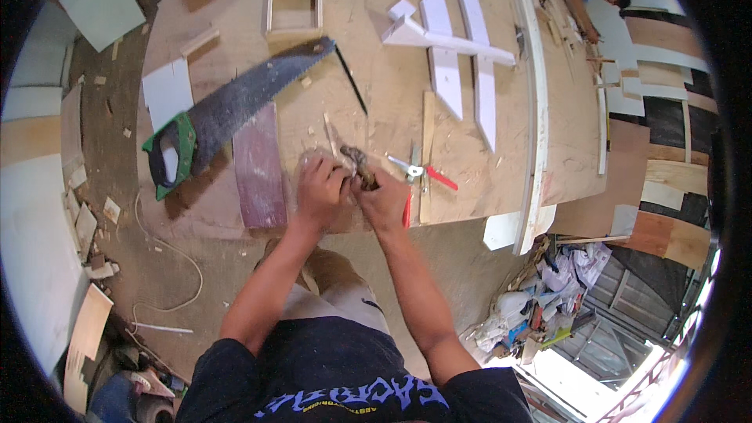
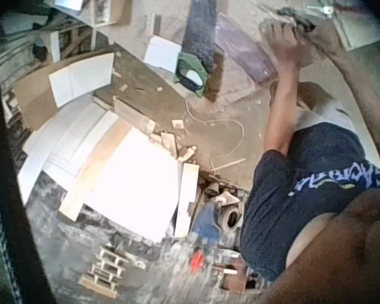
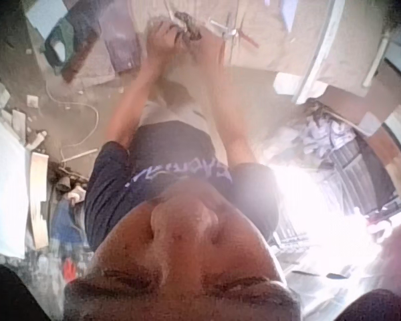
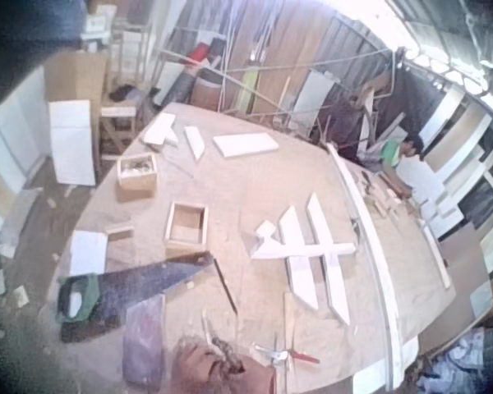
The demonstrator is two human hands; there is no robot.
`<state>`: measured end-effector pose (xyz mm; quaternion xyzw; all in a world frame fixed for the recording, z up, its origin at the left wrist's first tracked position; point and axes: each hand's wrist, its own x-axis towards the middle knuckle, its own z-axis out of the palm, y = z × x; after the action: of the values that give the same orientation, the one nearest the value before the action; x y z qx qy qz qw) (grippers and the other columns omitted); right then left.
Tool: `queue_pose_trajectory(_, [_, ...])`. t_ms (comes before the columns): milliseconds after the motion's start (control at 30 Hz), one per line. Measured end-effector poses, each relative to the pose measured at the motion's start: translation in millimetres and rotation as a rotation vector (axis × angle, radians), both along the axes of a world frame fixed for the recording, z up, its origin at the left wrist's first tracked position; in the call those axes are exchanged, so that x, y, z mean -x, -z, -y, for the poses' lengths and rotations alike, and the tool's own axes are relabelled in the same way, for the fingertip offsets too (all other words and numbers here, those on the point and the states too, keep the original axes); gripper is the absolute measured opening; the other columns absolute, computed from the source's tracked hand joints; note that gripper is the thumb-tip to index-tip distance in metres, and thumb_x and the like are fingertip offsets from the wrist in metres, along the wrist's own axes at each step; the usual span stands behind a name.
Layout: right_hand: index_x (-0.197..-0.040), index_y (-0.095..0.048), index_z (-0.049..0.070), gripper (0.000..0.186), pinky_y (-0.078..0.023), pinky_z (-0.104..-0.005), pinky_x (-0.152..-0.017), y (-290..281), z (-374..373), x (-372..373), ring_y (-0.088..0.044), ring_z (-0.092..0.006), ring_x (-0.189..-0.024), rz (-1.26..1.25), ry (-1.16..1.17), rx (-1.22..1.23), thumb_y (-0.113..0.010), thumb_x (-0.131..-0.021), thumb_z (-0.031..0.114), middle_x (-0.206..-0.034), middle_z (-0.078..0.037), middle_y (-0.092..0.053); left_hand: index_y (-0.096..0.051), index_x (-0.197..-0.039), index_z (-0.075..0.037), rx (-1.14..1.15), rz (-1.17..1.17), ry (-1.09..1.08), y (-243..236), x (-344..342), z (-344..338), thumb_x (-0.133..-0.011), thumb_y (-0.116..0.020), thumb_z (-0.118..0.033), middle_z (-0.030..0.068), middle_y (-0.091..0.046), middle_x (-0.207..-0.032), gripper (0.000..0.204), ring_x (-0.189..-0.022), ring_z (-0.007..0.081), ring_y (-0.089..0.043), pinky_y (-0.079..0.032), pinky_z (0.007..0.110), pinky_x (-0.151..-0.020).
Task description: The person constructs a model airplane by cutting small wooden strips with shears, sanding a wooden piece, and hammering small wooden parts together to form the aircraft structure.
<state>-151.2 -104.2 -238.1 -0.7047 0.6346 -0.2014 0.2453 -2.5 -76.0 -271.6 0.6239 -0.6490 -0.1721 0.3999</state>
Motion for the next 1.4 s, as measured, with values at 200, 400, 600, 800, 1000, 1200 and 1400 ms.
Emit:
queue_pose_trajectory(200, [-0.105, -0.078, 0.008, 0.028, -0.058, -0.0375, -0.074, -5, 4, 3, -0.075, -0.0297, -0.082, 0.043, 0.013, -0.072, -0.082, -0.081, 0.023, -0.091, -0.015, -0.076, -0.071, -0.094, -0.011, 0.038, 0.012, -0.001, 9, 6, 0, -0.081, -0.076, -0.015, 0.0057, -0.064, -0.099, 0.015, -0.098, 0.0295, -0.061, -0.047, 0.045, -0.087])
queue_pose_trajectory(400, [-0.103, -0.078, 0.007, 0.029, -0.059, -0.0369, -0.075, -13, 18, 2, -0.075, -0.0297, -0.082, 0.022, -0.035, -0.135, -0.084, -0.079, 0.022, -0.092, -0.015, -0.076, -0.07, -0.096, -0.01, 0.023, 0.092, -0.022, 5, 6, -3, -0.081, -0.077, -0.015, 0.0058, -0.064, -0.099, 0.017, -0.1, 0.0283, -0.061, -0.047, 0.045, -0.087])
queue_pose_trajectory(600, [-0.107, -0.076, 0.008, 0.029, -0.059, -0.0389, -0.079, -7, 3, 10, -0.074, -0.032, -0.089, 0.107, -0.124, -0.083, -0.082, -0.079, 0.015, -0.099, -0.015, -0.076, -0.07, -0.095, -0.008, -0.01, 0.089, -0.034, -5, 4, -9, -0.082, -0.078, -0.015, 0.0063, -0.064, -0.099, 0.017, -0.099, 0.0286, -0.062, -0.047, 0.044, -0.088])
queue_pose_trajectory(800, [-0.108, -0.075, 0.009, 0.028, -0.058, -0.0421, -0.081, -9, 16, 9, -0.073, -0.0352, -0.094, 0.139, -0.21, -0.074, -0.076, -0.079, 0.01, -0.101, -0.016, -0.074, -0.071, -0.097, -0.007, -0.012, 0.116, -0.066, -14, 7, -8, -0.083, -0.078, -0.015, 0.007, -0.065, -0.101, 0.017, -0.099, 0.0293, -0.062, -0.048, 0.043, -0.086])
queue_pose_trajectory(1000, [-0.104, -0.076, 0.008, 0.03, -0.059, -0.0382, -0.077, -1, 8, 13, -0.075, -0.0317, -0.089, 0.142, -0.175, -0.037, -0.084, -0.075, 0.012, -0.1, -0.014, -0.076, -0.072, -0.099, -0.006, -0.03, 0.099, -0.074, -12, 10, -15, -0.085, -0.078, -0.014, 0.0073, -0.065, -0.102, 0.017, -0.098, 0.0297, -0.062, -0.049, 0.043, -0.086])
queue_pose_trajectory(1200, [-0.105, -0.073, 0.008, 0.027, -0.059, -0.0423, -0.078, -8, 13, 9, -0.073, -0.0357, -0.089, 0.083, -0.196, -0.057, -0.074, -0.079, 0.009, -0.099, -0.017, -0.074, -0.074, -0.102, -0.005, -0.037, 0.032, -0.099, -8, 13, -13, -0.081, -0.079, -0.013, 0.011, -0.067, -0.105, 0.023, -0.101, 0.0343, -0.062, -0.05, 0.047, -0.09])
queue_pose_trajectory(1400, [-0.107, -0.073, 0.008, 0.028, -0.058, -0.0424, -0.079, -8, 9, 10, -0.073, -0.0354, -0.091, 0.113, -0.191, -0.045, -0.074, -0.079, 0.009, -0.099, -0.015, -0.074, -0.073, -0.103, -0.004, -0.049, 0.005, -0.062, -7, 10, -19, -0.078, -0.08, -0.009, 0.0109, -0.067, -0.104, 0.027, -0.101, 0.034, -0.062, -0.051, 0.046, -0.091])
